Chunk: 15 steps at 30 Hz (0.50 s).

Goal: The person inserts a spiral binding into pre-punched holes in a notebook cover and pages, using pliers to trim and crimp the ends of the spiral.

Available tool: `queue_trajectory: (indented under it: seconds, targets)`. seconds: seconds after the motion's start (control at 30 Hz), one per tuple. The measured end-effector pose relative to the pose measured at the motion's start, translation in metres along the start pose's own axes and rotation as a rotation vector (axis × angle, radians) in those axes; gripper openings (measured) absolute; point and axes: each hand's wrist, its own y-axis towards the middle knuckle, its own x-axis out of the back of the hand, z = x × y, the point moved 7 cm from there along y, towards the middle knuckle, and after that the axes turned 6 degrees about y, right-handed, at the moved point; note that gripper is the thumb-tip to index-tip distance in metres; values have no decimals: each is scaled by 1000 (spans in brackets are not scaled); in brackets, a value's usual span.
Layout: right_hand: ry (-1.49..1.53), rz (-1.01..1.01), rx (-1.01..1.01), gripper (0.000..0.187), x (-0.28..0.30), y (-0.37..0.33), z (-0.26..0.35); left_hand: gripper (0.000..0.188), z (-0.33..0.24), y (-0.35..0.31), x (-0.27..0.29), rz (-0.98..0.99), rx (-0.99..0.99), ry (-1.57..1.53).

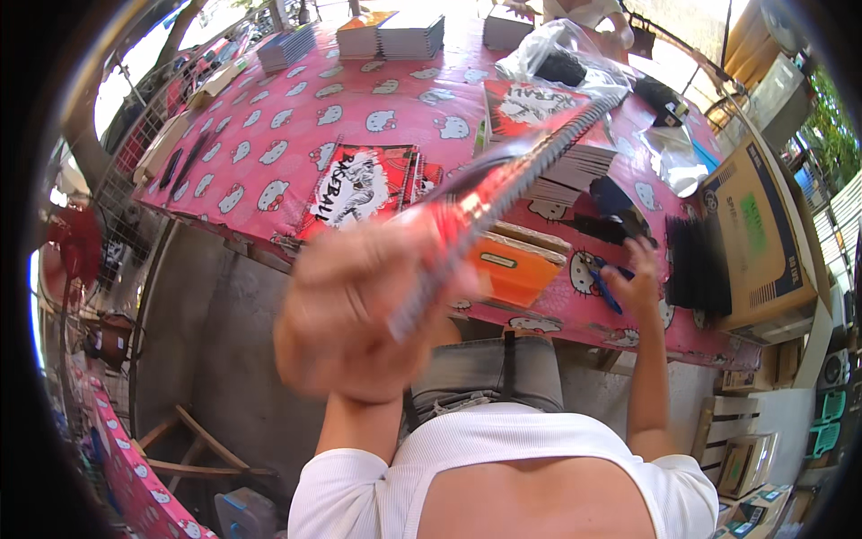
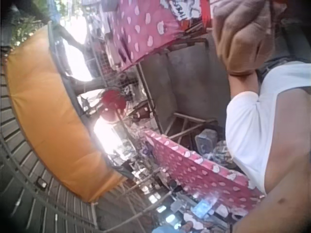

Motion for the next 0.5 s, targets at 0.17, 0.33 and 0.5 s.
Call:
queue_trajectory:
  seconds: [0.17,0.33,0.5]
  targets:
    - [-108,119,-51,49,-6,-34,26,21,14,-89,-65,587,98,46]
    - [527,234,-100,44,40,-26,111,28,34,-122,-73,381,373,63]
    - [629,196,145,48,67,-33,170,26,34,-127,-77,381,340,-81]
